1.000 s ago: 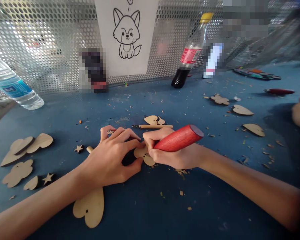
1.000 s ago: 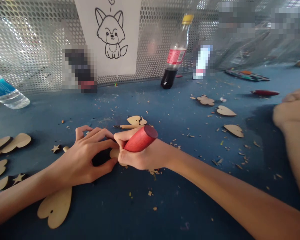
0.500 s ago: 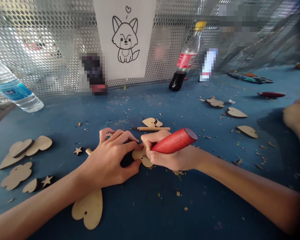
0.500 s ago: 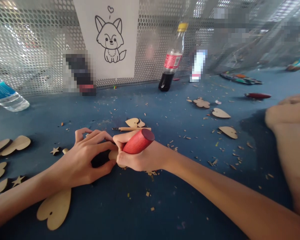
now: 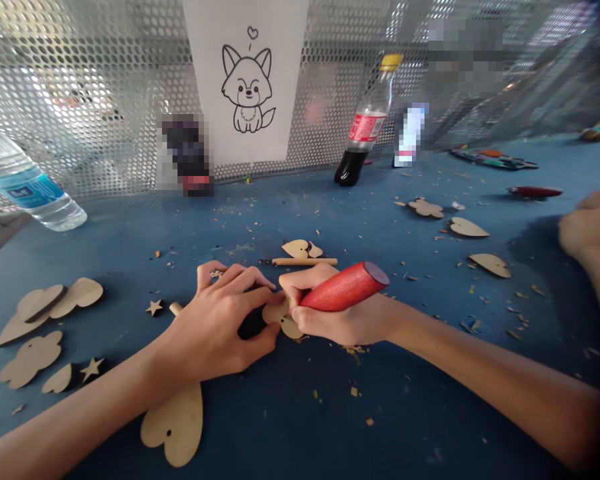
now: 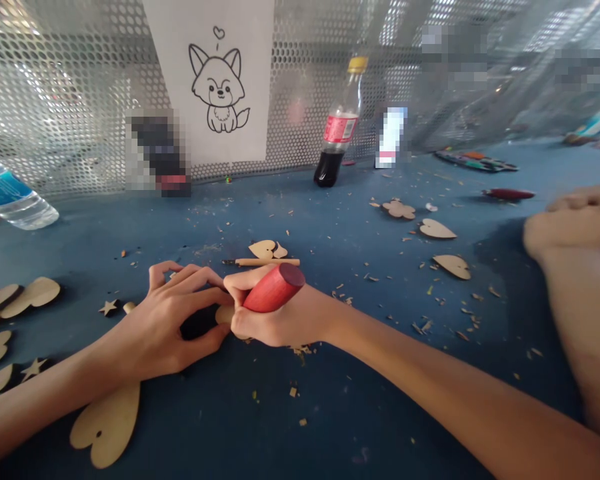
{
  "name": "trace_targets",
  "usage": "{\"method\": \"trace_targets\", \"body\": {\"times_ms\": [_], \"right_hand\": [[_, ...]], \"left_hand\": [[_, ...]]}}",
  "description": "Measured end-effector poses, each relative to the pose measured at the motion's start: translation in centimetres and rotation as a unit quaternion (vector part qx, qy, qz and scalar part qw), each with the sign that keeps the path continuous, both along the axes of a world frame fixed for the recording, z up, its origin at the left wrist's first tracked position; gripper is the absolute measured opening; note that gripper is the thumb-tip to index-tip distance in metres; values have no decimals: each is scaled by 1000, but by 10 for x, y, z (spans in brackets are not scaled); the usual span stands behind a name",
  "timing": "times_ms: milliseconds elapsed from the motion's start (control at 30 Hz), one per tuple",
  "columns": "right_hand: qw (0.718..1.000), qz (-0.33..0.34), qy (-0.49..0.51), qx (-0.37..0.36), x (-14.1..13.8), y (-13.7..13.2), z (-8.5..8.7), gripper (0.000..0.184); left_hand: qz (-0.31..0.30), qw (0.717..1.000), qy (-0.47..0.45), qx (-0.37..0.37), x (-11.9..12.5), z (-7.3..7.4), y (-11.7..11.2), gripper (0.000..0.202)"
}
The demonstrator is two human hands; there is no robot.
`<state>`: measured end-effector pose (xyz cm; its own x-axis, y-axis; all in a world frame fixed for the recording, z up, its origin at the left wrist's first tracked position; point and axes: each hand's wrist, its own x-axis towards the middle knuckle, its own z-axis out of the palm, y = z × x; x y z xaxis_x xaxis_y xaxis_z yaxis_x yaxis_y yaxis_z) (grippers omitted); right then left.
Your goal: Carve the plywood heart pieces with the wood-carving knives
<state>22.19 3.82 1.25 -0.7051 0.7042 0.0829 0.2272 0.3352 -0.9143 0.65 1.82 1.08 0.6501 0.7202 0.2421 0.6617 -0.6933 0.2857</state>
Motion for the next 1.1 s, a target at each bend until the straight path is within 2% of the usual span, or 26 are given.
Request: {"method": "trace_targets", "body": {"times_ms": [1100], "right_hand": [[999,-5,1,-46,2,-2,12,27]], "left_hand": [[-1,1000,-6,27,1,-3,2,17]]}}
